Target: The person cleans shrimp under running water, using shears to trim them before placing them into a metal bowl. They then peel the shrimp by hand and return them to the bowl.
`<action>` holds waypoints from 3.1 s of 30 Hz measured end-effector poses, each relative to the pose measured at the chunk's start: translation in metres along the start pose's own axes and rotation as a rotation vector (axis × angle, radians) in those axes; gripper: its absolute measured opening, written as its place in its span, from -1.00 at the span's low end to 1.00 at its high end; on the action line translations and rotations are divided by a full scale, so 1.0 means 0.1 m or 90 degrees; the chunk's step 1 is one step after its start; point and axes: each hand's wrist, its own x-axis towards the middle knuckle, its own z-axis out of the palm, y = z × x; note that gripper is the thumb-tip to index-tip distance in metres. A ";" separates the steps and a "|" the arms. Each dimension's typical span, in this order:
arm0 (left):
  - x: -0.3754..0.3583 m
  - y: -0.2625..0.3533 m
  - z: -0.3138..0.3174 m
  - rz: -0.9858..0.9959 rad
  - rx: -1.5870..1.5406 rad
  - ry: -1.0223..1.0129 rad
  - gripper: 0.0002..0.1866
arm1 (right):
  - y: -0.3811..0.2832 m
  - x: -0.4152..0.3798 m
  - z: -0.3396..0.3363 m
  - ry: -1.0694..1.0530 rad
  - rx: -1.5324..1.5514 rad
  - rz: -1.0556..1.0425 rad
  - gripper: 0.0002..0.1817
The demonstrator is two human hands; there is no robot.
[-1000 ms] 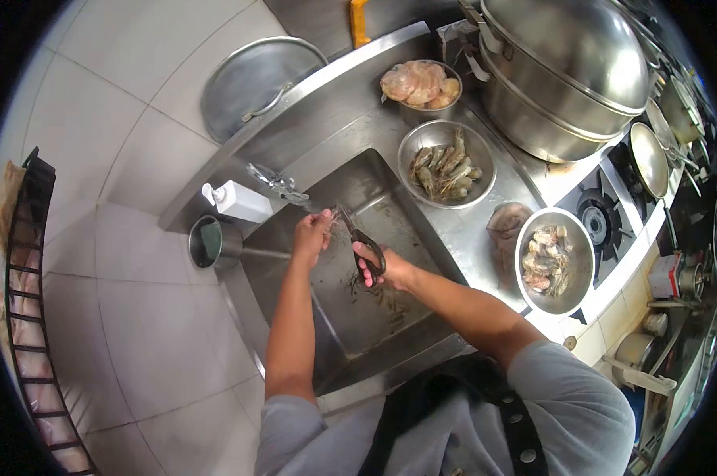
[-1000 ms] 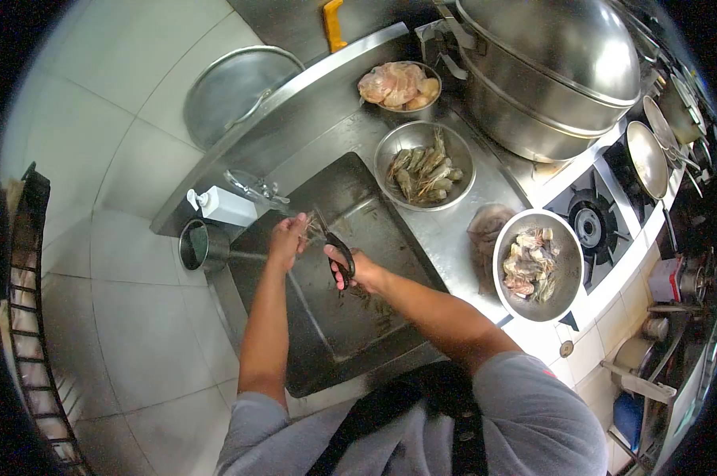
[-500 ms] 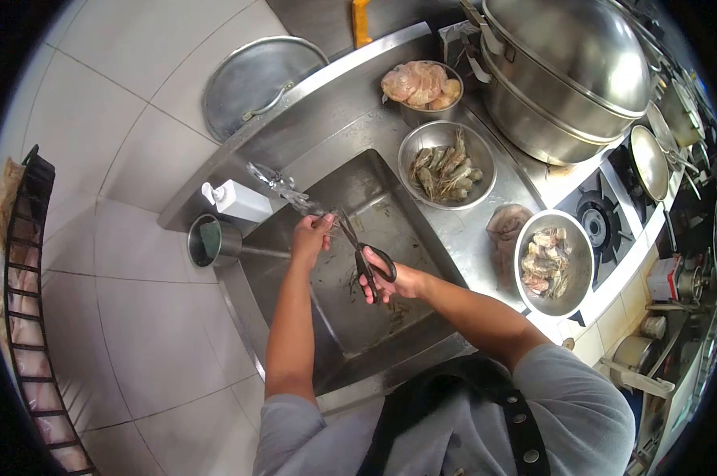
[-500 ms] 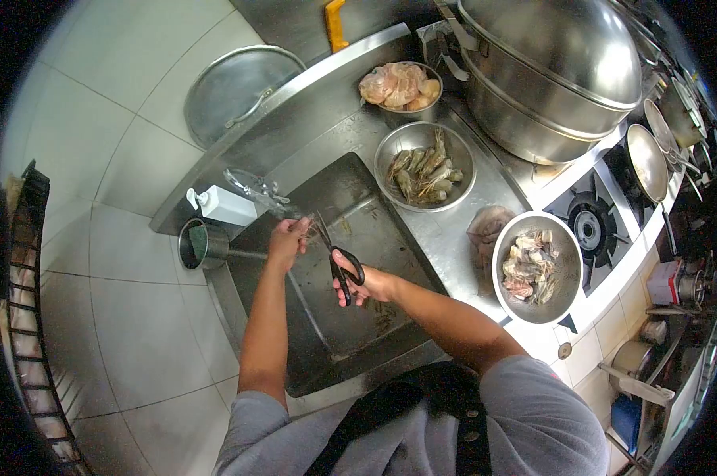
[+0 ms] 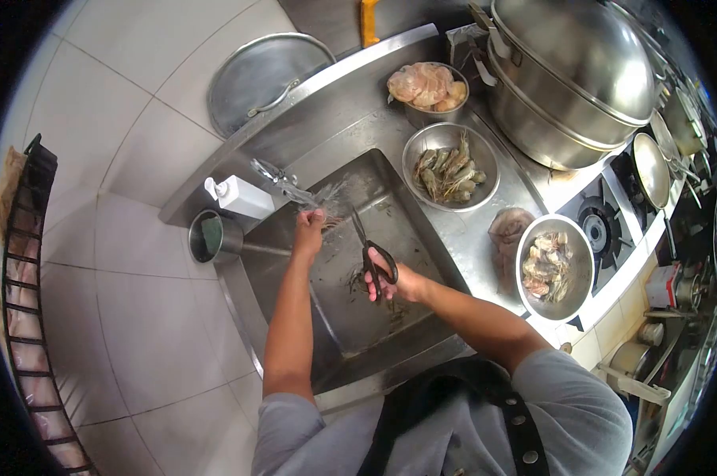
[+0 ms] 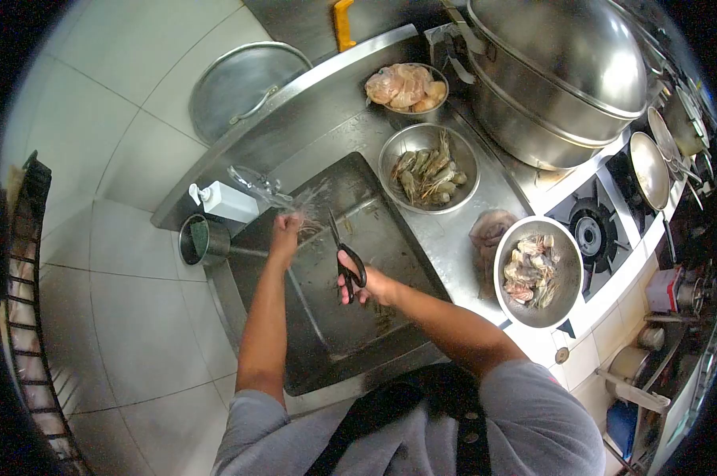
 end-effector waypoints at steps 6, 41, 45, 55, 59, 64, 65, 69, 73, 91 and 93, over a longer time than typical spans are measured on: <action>-0.10 0.24 0.05 0.000 0.070 0.039 -0.57 | 0.04 -0.04 0.27 -0.147 0.016 0.056 0.05; -0.05 0.08 0.06 -0.080 -0.082 0.037 -0.65 | -0.07 0.20 0.22 0.033 -0.077 -0.074 -0.24; 0.05 -0.05 -0.04 0.046 -0.060 0.047 -0.67 | -0.15 -0.02 0.07 -0.170 0.083 0.049 -0.12; -0.10 0.20 -0.16 0.217 0.104 0.006 -0.63 | -0.46 -0.06 0.00 -0.264 0.053 0.103 0.10; -0.17 0.33 -0.09 0.228 0.113 0.017 -0.63 | -0.46 0.02 0.03 -0.285 0.136 0.094 0.08; -0.10 0.23 -0.08 0.307 0.098 0.116 -0.70 | -0.45 -0.08 0.03 -0.297 0.186 0.097 0.05; -0.08 0.17 -0.08 0.306 0.097 0.117 -0.70 | -0.44 -0.11 0.03 -0.297 0.184 0.098 0.05; -0.10 0.18 -0.10 0.259 0.075 0.105 -0.69 | -0.43 -0.13 0.08 -0.308 0.191 0.096 0.05; -0.20 0.42 -0.13 0.188 0.087 0.042 -0.64 | -0.49 0.05 0.15 -0.295 0.214 0.062 -0.01; -0.01 0.09 -0.08 0.135 0.023 0.047 -0.67 | -0.45 0.08 0.24 -0.196 0.143 0.037 -0.14; -0.07 0.19 -0.10 0.096 -0.012 0.020 -0.67 | -0.45 0.17 0.21 -0.167 0.155 0.005 -0.22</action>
